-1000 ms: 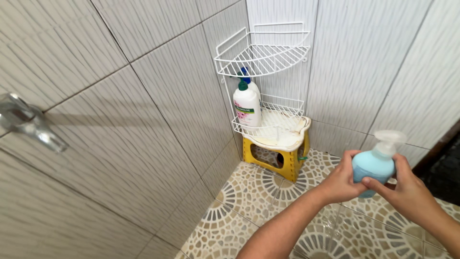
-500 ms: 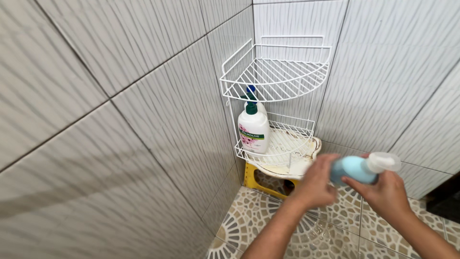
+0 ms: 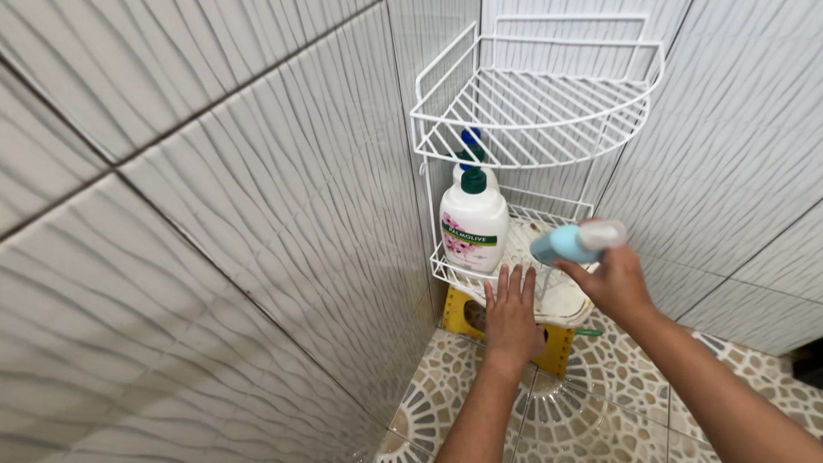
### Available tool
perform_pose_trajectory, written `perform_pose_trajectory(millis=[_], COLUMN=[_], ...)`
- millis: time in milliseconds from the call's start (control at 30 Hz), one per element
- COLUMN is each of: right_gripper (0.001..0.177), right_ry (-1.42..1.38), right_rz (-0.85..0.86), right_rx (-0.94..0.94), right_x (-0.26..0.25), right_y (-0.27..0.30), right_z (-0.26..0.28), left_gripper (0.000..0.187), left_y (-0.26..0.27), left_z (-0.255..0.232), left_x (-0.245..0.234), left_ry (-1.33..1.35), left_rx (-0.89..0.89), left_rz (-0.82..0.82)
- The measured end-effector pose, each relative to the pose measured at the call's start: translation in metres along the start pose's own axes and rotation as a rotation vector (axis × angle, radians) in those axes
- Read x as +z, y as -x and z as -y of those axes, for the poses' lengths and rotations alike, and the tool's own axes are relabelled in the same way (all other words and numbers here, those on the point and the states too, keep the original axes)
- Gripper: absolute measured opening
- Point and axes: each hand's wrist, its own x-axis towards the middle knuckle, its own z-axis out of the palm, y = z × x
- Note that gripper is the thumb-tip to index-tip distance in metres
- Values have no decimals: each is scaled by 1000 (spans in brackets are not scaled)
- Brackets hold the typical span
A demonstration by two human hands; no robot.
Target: The person picks up various toiletries and cleaning items from the bathroom floor, cleans a small pink container with a brush and water, and places the items onto a corner shelf.
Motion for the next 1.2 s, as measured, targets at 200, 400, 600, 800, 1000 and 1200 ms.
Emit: perform_pose_trajectory(millis=[200, 400, 600, 800, 1000, 1200], right_gripper=[76, 86, 87, 74, 66, 78], right_ry=[28, -65, -156, -116, -91, -34], right_rz=[31, 212, 331, 354, 315, 295], right_rx=[-69, 118, 127, 184, 110, 309], right_x=[54, 64, 64, 69, 68, 66], right_y=[-42, -60, -76, -69, -60, -58], right_z=[-22, -7, -13, -11, -5, -1], left_gripper=[105, 104, 103, 103, 103, 107], left_y=[1, 1, 0, -3, -2, -4], left_z=[7, 4, 3, 0, -4, -6], left_x=[-9, -9, -7, -10, -13, -15], left_ry=[97, 100, 113, 73, 70, 32], left_rx=[31, 25, 9, -15, -34, -48], left_rz=[-27, -43, -25, 21, 35, 70])
